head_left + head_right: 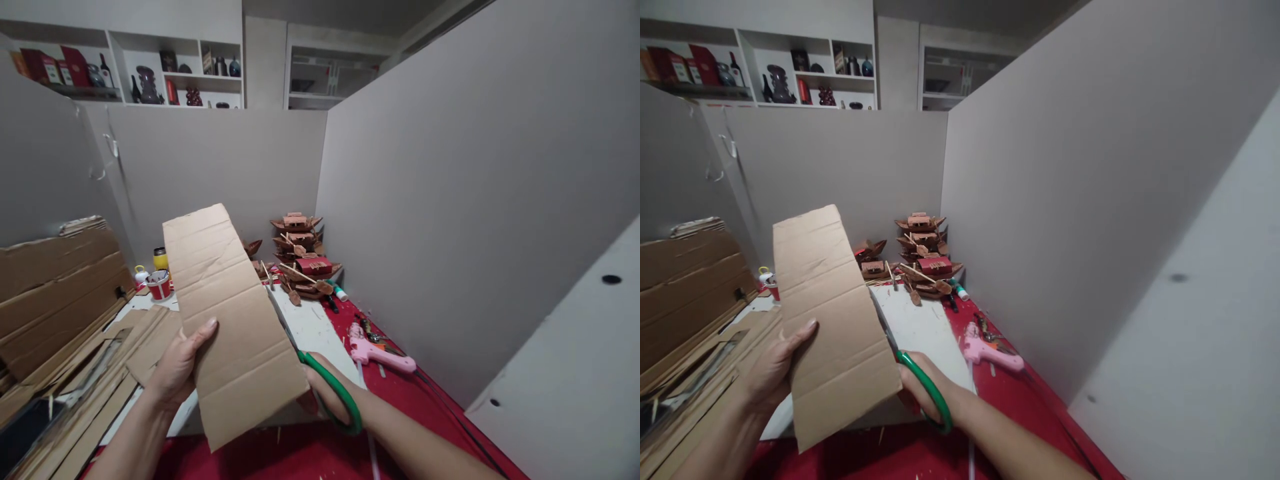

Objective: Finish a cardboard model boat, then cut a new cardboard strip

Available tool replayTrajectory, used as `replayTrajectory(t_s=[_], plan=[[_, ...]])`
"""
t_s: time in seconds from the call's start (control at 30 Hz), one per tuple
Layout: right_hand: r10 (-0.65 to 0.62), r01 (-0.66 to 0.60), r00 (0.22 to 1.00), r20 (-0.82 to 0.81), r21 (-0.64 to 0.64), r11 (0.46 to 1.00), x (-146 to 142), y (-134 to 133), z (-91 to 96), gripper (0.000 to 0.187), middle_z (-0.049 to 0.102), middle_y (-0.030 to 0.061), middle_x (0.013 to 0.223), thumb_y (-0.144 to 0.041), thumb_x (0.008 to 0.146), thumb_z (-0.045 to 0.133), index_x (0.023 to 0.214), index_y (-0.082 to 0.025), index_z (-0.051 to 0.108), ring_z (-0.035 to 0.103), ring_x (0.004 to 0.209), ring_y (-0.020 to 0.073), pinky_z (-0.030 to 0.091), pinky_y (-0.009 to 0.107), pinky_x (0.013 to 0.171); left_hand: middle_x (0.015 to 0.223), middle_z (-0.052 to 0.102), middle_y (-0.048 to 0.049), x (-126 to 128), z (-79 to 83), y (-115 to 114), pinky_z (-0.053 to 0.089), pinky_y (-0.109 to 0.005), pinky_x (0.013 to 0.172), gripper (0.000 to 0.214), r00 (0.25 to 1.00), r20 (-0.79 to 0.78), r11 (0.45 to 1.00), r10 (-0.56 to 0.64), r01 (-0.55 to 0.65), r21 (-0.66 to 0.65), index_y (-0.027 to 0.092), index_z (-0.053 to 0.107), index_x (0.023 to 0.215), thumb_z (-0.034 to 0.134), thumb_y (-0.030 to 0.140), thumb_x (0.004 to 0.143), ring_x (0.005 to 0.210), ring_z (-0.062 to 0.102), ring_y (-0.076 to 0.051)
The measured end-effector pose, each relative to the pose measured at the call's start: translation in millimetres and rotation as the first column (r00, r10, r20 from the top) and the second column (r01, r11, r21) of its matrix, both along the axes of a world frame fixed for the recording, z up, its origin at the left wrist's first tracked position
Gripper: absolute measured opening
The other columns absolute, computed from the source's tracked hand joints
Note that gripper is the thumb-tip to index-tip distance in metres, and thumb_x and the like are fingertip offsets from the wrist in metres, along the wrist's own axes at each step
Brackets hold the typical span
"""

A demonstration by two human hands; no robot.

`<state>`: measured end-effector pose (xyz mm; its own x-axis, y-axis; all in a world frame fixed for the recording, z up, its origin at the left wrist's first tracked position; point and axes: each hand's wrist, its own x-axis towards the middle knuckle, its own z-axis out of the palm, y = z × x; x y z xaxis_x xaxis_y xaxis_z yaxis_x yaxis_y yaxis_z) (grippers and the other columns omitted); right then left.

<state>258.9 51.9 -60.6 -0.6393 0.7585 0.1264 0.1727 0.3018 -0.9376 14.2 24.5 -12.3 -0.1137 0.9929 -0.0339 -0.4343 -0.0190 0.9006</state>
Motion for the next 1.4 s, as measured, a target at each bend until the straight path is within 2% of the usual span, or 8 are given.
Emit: replayTrajectory(t_s=[0.13, 0.3, 0.53, 0.73, 1.0, 1.1, 1.27, 1.4], plan=[[-0.061, 0.060, 0.998, 0.031, 0.025, 0.998, -5, 2, 2.2, 0.034, 0.050, -0.0021, 0.055, -0.042, 0.087, 0.047, 0.067, -0.017, 0.057, 0.044, 0.051, 0.0119, 0.040, 0.024, 0.052, 0.102, 0.072, -0.0130, 1, 2.0, -1, 0.058, -0.037, 0.072, 0.059, 0.999, -0.041, 1.000, -0.006, 0.007, 0.004, 0.017, 0.061, 0.120, 0.077, 0.033, 0.066, 0.085, 0.070, -0.030], [-0.039, 0.040, 0.999, -0.010, 0.092, 0.995, -4, 4, 1.1, 0.035, 0.049, -0.0022, 0.054, -0.044, 0.088, 0.045, 0.072, -0.017, 0.060, 0.045, 0.057, 0.0138, 0.044, 0.026, 0.066, 0.104, 0.072, -0.0123, 2, 2.1, -2, 0.057, -0.039, 0.078, 0.066, 0.996, -0.091, 0.999, -0.006, 0.002, -0.034, 0.018, 0.054, 0.128, 0.076, 0.034, 0.068, 0.086, 0.070, -0.030], [-0.047, 0.043, 0.998, -0.042, -0.087, 0.995, -1, -2, -2.8, 0.036, 0.043, -0.0041, 0.049, -0.048, 0.087, 0.048, 0.073, -0.016, 0.058, 0.042, 0.050, 0.0110, 0.038, 0.021, 0.050, 0.114, 0.069, -0.0110, 3, 5.3, -4, 0.056, -0.037, 0.080, 0.073, 0.996, -0.091, 1.000, -0.002, 0.004, 0.027, 0.022, 0.046, 0.136, 0.074, 0.034, 0.070, 0.097, 0.067, -0.030], [-0.024, 0.011, 0.997, -0.075, -0.165, 0.986, -6, -11, 2.7, 0.042, 0.045, -0.0032, 0.051, -0.051, 0.086, 0.044, 0.073, -0.015, 0.061, 0.043, 0.046, 0.0108, 0.033, 0.021, 0.042, 0.110, 0.070, -0.0112, 6, 7.6, -8, 0.057, -0.035, 0.076, 0.071, 0.998, -0.057, 0.999, -0.025, 0.023, -0.033, 0.021, 0.048, 0.135, 0.074, 0.034, 0.070, 0.092, 0.068, -0.030], [-0.065, 0.074, 0.994, -0.085, 0.110, 0.991, -5, 3, -10.0, 0.023, 0.066, 0.0029, 0.073, -0.033, 0.073, 0.061, 0.086, -0.015, 0.067, 0.058, 0.073, 0.0197, 0.047, 0.029, 0.069, 0.112, 0.069, -0.0091, 8, 2.9, -7, 0.057, -0.035, 0.078, 0.073, 0.998, -0.068, 1.000, -0.016, 0.015, -0.015, 0.026, 0.045, 0.137, 0.074, 0.032, 0.071, 0.090, 0.069, -0.027], [-0.108, 0.123, 0.989, -0.104, 0.148, 0.981, -4, 5, -14.5, 0.022, 0.069, 0.0045, 0.080, -0.027, 0.070, 0.060, 0.087, -0.014, 0.068, 0.060, 0.079, 0.0220, 0.048, 0.030, 0.073, 0.115, 0.068, -0.0089, 9, 2.7, -7, 0.056, -0.034, 0.079, 0.072, 0.995, -0.095, 1.000, -0.013, 0.012, -0.004, 0.026, 0.046, 0.137, 0.074, 0.032, 0.071, 0.093, 0.068, -0.027], [-0.132, 0.137, 0.980, -0.148, 0.025, 0.990, -3, -1, -12.7, 0.021, 0.069, 0.0019, 0.077, -0.025, 0.071, 0.057, 0.085, -0.014, 0.069, 0.060, 0.076, 0.0207, 0.050, 0.030, 0.071, 0.115, 0.068, -0.0092, 10, 2.9, -8, 0.056, -0.032, 0.079, 0.071, 0.993, -0.121, 1.000, 0.011, -0.012, -0.009, 0.025, 0.048, 0.135, 0.075, 0.033, 0.070, 0.094, 0.068, -0.027], [-0.177, 0.125, 0.949, -0.260, -0.205, 0.971, -11, -12, -2.6, 0.023, 0.068, 0.0017, 0.072, -0.032, 0.072, 0.058, 0.083, -0.016, 0.069, 0.062, 0.074, 0.0209, 0.050, 0.030, 0.066, 0.112, 0.069, -0.0099, 10, 4.1, -9, 0.057, -0.033, 0.078, 0.072, 0.993, -0.115, 0.999, 0.017, -0.020, -0.029, 0.024, 0.049, 0.135, 0.076, 0.033, 0.068, 0.091, 0.069, -0.028]])
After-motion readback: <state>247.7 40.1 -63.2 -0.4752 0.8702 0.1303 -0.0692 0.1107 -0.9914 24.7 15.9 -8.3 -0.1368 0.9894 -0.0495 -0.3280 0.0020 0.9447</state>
